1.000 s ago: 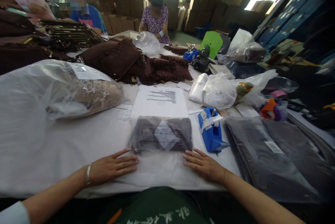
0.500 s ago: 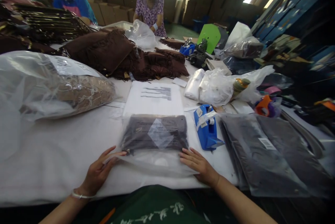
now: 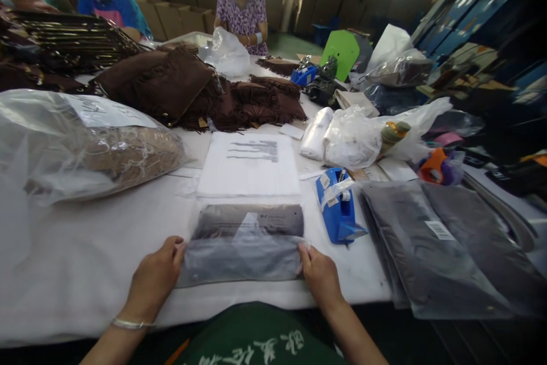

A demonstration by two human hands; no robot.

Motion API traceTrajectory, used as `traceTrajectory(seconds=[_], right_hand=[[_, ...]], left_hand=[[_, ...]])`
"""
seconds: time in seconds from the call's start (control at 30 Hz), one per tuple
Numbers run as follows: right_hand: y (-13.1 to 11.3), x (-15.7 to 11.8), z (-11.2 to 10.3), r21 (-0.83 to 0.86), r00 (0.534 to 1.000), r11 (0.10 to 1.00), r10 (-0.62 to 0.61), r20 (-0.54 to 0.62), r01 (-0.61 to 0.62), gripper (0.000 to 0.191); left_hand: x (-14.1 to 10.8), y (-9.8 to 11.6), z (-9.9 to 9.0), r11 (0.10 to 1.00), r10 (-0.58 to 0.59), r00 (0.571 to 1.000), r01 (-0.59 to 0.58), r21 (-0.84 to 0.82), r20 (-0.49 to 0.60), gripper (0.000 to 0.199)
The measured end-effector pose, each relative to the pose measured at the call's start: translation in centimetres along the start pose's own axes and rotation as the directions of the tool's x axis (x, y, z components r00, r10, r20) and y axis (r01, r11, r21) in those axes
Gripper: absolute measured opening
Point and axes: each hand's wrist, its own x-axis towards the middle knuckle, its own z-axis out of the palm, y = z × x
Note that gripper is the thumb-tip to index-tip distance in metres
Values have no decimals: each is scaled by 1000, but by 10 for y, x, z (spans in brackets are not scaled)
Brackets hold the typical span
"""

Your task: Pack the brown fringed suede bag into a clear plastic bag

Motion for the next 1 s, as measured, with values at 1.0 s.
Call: traceTrajectory(seconds=[1.0], right_hand=[[94, 15, -72, 586, 823, 810, 336, -458, -5, 31]], left_hand=[[37, 90, 43, 774, 358, 888, -456, -440, -289, 32]])
